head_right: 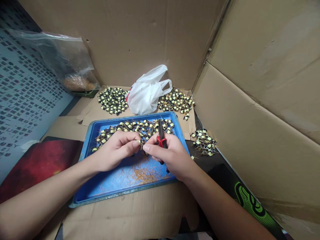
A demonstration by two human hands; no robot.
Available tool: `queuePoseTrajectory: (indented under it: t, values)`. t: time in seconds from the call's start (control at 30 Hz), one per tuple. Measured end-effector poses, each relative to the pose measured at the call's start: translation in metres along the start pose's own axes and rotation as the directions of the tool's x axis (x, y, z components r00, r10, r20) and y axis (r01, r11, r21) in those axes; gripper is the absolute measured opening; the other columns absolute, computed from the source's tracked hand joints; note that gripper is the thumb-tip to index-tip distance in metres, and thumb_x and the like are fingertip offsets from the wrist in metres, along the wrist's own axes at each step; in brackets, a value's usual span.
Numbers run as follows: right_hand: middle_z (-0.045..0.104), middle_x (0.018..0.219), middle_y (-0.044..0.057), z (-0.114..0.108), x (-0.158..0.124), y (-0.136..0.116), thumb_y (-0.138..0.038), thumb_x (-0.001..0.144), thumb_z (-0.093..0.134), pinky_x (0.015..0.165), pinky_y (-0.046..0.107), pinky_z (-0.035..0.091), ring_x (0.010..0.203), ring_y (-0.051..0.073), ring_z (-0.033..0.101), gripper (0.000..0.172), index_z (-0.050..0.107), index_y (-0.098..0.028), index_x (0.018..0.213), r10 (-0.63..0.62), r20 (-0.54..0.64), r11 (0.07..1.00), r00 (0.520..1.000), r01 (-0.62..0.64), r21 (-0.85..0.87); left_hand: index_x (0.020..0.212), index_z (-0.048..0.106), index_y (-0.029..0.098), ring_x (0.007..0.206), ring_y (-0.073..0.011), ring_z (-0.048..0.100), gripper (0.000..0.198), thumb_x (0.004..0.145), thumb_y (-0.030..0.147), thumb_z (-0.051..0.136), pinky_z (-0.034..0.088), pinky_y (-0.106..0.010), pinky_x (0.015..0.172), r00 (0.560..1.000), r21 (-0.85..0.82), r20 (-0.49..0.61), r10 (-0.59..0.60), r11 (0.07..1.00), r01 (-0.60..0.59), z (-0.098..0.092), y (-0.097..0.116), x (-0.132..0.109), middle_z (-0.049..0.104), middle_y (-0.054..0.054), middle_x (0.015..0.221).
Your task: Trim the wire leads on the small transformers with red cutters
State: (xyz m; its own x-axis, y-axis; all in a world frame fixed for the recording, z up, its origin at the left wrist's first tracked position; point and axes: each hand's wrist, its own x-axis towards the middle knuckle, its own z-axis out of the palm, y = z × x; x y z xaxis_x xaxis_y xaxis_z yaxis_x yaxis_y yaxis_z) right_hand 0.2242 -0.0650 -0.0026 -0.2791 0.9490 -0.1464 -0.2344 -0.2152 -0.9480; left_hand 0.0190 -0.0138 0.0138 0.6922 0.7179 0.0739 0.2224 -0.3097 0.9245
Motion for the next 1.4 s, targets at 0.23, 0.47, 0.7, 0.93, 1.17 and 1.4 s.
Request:
queuePoseTrajectory:
  t: [0.23, 0.47, 0.7, 0.93, 1.17, 1.4]
  values:
    - [0.047, 0.056, -0.007, 0.0027, 0.0010, -0.0025, -0.047, 0.083, 0.086, 0.054, 0.028, 0.031, 0.054, 0.010, 0.040, 0.034, 0.070, -0.018, 0.083, 0.005, -0.007, 0.999, 1.000, -0.005, 0.033, 0.067, 0.050, 0.018, 0.058, -0.0102, 0.036, 0.038, 0.099, 0.038, 0.052, 0.031, -0.023, 0.055, 1.000, 0.008, 0.013, -0.009, 1.000, 0.009, -0.0001, 0.0003, -0.0001, 0.041, 0.005, 0.061]
    - [0.049, 0.059, -0.006, 0.0004, 0.0018, -0.0011, -0.045, 0.080, 0.088, 0.053, 0.028, 0.029, 0.054, 0.011, 0.039, 0.033, 0.068, -0.019, 0.078, -0.003, -0.024, 1.000, 1.000, 0.003, -0.011, 0.067, 0.051, 0.017, 0.057, -0.0099, 0.036, 0.039, 0.100, 0.038, 0.051, 0.030, -0.023, 0.055, 1.000, 0.010, 0.014, -0.011, 1.000, 0.011, -0.0007, 0.0003, 0.0003, 0.042, 0.005, 0.060]
    - [0.049, 0.059, -0.005, -0.0018, 0.0013, 0.0003, -0.049, 0.085, 0.085, 0.055, 0.029, 0.030, 0.056, 0.012, 0.040, 0.035, 0.066, -0.020, 0.076, -0.037, -0.026, 0.997, 0.999, 0.035, -0.076, 0.065, 0.049, 0.018, 0.056, -0.0096, 0.034, 0.039, 0.099, 0.037, 0.052, 0.029, -0.023, 0.054, 0.999, -0.038, 0.034, -0.019, 0.999, 0.020, -0.0003, 0.0014, 0.0011, 0.041, 0.005, 0.059]
    - [0.053, 0.067, -0.004, -0.0033, -0.0016, 0.0013, -0.042, 0.094, 0.079, 0.063, 0.032, 0.033, 0.064, 0.014, 0.046, 0.027, 0.067, -0.021, 0.080, -0.140, 0.034, 0.985, 0.990, 0.142, -0.097, 0.065, 0.049, 0.018, 0.055, -0.0095, 0.033, 0.040, 0.099, 0.038, 0.057, 0.028, -0.024, 0.053, 0.996, -0.157, 0.084, -0.007, 0.987, 0.020, 0.0000, 0.0005, -0.0004, 0.041, 0.006, 0.058]
    - [0.050, 0.067, -0.005, -0.0034, -0.0006, 0.0020, -0.044, 0.095, 0.076, 0.062, 0.032, 0.032, 0.062, 0.014, 0.042, 0.028, 0.065, -0.021, 0.083, -0.132, 0.054, 0.986, 0.990, 0.137, -0.091, 0.067, 0.050, 0.019, 0.055, -0.0106, 0.033, 0.044, 0.100, 0.047, 0.058, 0.028, -0.025, 0.051, 0.997, -0.208, 0.076, -0.023, 0.977, 0.039, 0.0014, -0.0003, -0.0014, 0.043, 0.005, 0.059]
    - [0.051, 0.068, -0.005, -0.0007, -0.0008, 0.0047, -0.041, 0.095, 0.076, 0.064, 0.032, 0.035, 0.064, 0.014, 0.044, 0.024, 0.065, -0.021, 0.087, -0.134, 0.028, 0.987, 0.991, 0.135, -0.086, 0.070, 0.054, 0.017, 0.057, -0.0105, 0.037, 0.040, 0.103, 0.040, 0.054, 0.031, -0.024, 0.054, 0.996, -0.181, 0.085, 0.026, 0.983, -0.010, 0.0001, -0.0008, -0.0016, 0.045, 0.005, 0.062]
